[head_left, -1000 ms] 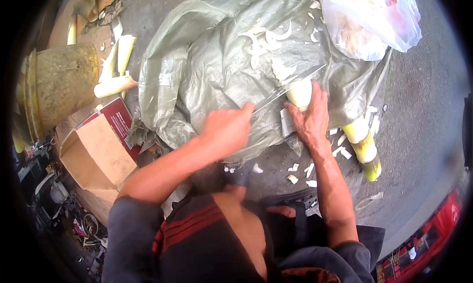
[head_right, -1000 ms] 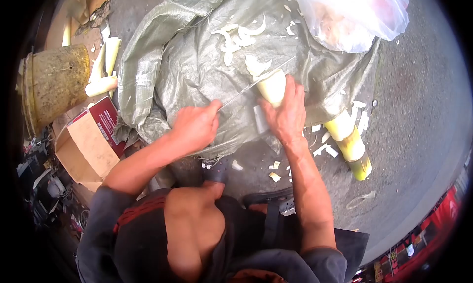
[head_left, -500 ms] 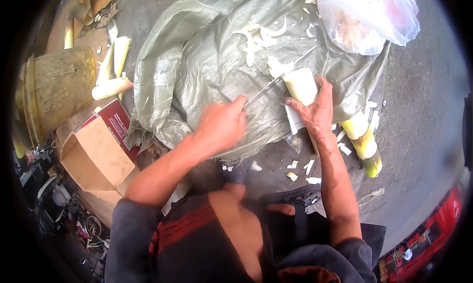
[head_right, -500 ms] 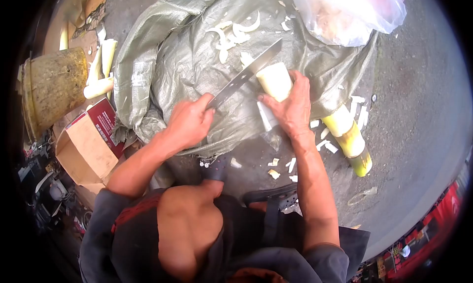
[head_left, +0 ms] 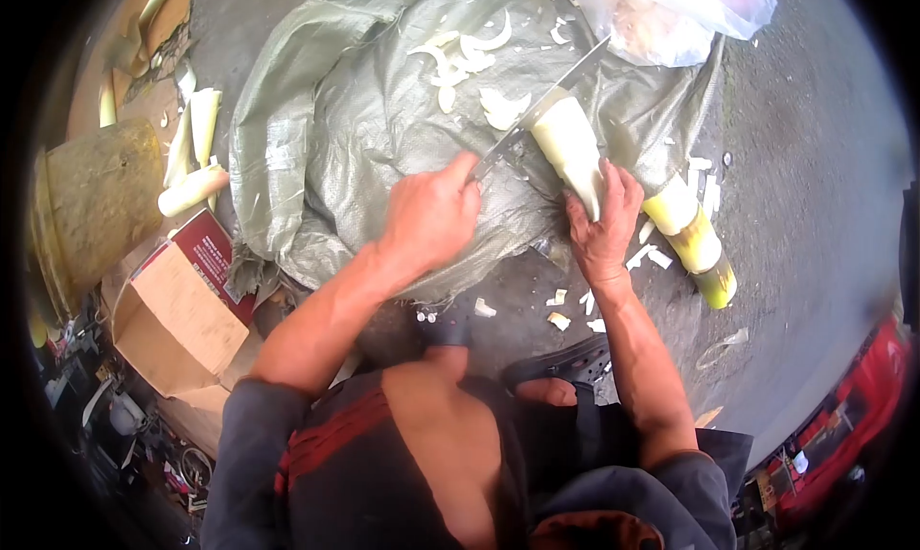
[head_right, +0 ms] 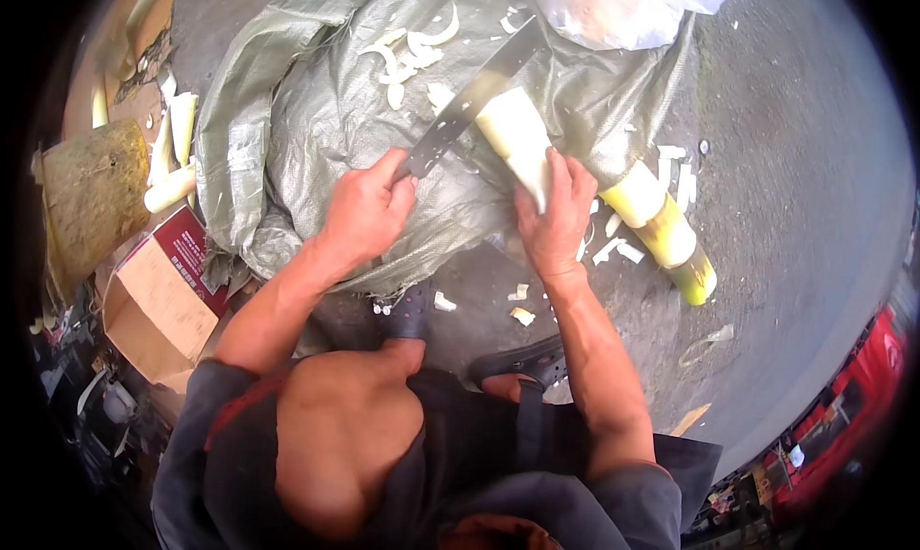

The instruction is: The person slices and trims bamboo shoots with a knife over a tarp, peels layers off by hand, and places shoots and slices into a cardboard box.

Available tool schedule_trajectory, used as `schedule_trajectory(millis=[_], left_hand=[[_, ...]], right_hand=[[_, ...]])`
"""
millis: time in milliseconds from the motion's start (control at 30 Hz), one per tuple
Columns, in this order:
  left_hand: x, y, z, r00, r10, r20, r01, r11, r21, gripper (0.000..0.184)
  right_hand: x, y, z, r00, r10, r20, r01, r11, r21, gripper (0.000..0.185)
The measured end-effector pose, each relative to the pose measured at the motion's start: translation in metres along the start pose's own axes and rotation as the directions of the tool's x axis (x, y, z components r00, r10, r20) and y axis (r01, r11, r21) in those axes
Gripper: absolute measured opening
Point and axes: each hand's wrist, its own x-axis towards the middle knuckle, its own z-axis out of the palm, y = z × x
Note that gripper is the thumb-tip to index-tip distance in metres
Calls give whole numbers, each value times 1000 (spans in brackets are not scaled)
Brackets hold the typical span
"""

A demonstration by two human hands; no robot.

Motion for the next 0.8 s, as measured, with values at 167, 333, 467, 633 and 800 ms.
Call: schedule_trajectory(millis=[167, 333, 467, 633, 800], left_hand=[[4, -5, 4, 997, 69, -34, -68, 997, 29, 13], [-3, -8, 5, 997, 67, -45, -68, 997, -24, 16], [-12, 5, 3, 998, 50, -31, -50, 999, 6, 22], [-9, -2, 14, 997, 60, 46, -59, 998, -26, 22], [-11, -5, 18, 999, 34, 2, -34, 993, -117, 15]], right_hand=[[7, 7, -3, 988, 153, -1, -151, 978, 146, 31], [27, -6, -33, 656, 654, 376, -698, 338, 631, 36], [56, -12, -51, 655, 747, 114, -650, 480, 590, 52], [101, -9, -72, 697, 712, 84, -561, 469, 682, 40], [138, 3, -77, 834, 491, 252, -487, 439, 755, 41]])
